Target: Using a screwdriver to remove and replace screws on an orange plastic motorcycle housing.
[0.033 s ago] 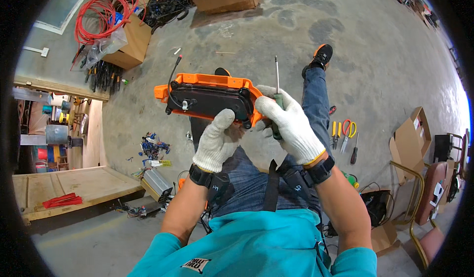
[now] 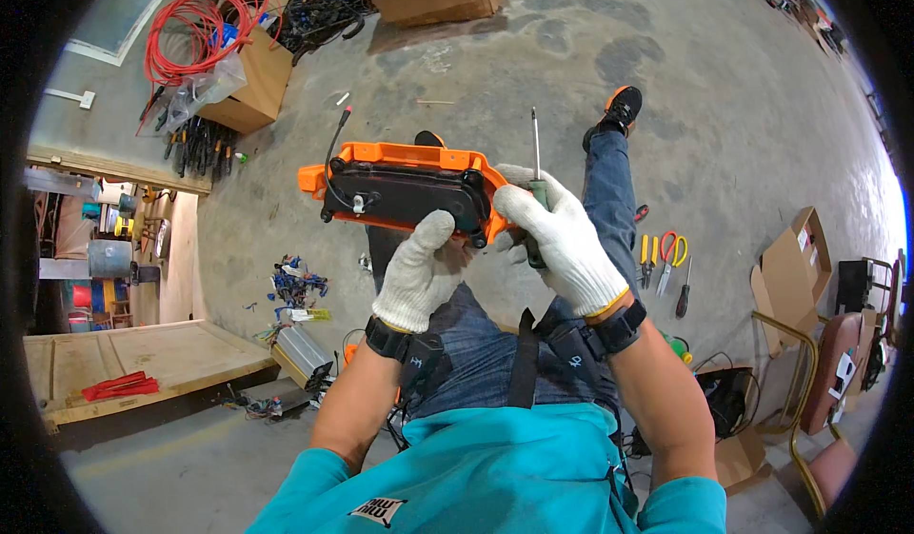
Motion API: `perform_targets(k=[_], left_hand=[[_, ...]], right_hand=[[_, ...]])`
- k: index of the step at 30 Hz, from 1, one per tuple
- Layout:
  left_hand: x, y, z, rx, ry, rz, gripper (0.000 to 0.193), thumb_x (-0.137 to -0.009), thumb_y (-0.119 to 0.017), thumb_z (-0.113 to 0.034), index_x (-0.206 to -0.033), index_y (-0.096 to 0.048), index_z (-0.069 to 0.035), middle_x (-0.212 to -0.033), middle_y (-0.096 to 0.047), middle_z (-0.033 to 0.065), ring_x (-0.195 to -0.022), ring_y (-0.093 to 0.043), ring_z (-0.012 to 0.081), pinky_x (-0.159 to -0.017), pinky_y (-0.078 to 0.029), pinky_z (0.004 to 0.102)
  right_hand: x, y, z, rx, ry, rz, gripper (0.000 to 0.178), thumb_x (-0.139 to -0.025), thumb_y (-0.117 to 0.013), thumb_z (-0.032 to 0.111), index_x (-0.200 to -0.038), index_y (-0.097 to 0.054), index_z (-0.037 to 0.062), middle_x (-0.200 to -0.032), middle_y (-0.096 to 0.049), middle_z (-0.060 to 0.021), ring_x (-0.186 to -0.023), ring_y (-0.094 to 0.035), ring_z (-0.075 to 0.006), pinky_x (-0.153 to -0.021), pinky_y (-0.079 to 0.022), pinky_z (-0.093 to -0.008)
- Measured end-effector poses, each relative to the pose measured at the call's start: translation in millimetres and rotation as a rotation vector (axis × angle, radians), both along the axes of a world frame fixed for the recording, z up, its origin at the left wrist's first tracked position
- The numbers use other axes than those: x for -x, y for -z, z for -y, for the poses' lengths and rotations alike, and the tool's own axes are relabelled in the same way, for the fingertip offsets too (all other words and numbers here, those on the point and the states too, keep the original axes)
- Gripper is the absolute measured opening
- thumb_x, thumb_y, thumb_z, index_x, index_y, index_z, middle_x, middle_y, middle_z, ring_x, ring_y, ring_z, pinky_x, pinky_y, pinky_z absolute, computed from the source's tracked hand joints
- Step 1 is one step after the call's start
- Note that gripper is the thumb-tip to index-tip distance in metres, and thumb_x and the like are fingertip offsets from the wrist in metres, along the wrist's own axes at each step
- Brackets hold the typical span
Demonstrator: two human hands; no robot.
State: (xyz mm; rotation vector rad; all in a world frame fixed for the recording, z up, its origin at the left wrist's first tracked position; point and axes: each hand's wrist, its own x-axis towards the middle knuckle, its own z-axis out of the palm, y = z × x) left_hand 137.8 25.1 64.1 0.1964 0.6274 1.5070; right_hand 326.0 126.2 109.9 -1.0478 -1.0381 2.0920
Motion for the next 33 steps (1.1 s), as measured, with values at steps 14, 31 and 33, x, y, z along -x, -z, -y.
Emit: perform_targets(k=[14, 31, 33], left_hand=[[6, 0, 9, -0.01, 0.054, -0.128, 0.063, -0.102, -0.082, -0.034, -0.154, -0.058, -0.009, -0.147, -0.068, 0.0109, -0.136, -0.065, 0.0295, -0.121, -0.051, 0.0559], [154, -25, 50, 0.044, -0.22, -0.315, 0.054, -0.106, -0.073, -0.027, -0.152, -0.059, -0.004, -0.147, -0.068, 0.0171, -0.135, -0.067, 0.035, -0.118, -0.052, 0.0564], [149, -62, 32, 0.012, -0.194, -0.463, 0.054, -0.107, -0.073, -0.027, -0.152, -0.059, -0.001, -0.147, -0.068, 0.019, -0.136, -0.066, 0.0358, -0.121, -0.05, 0.056]], right_hand=[[-22, 18, -11, 0.127, 0.024, -0.031, 0.051, -0.106, -0.075, 0.028, -0.148, -0.06, 0.0032, -0.106, -0.068, -0.0053, -0.065, -0.068, -0.0107, -0.056, -0.055, -0.0237], [-69, 33, -38, 0.073, -0.034, 0.124, 0.052, -0.106, -0.075, 0.036, -0.144, -0.064, 0.0018, -0.114, -0.07, -0.0044, -0.068, -0.062, -0.0085, -0.059, -0.054, -0.0247], [-76, 36, -47, 0.052, -0.046, 0.166, 0.053, -0.105, -0.076, 0.036, -0.143, -0.065, 0.0013, -0.108, -0.069, -0.0041, -0.067, -0.061, -0.0083, -0.057, -0.051, -0.0243]])
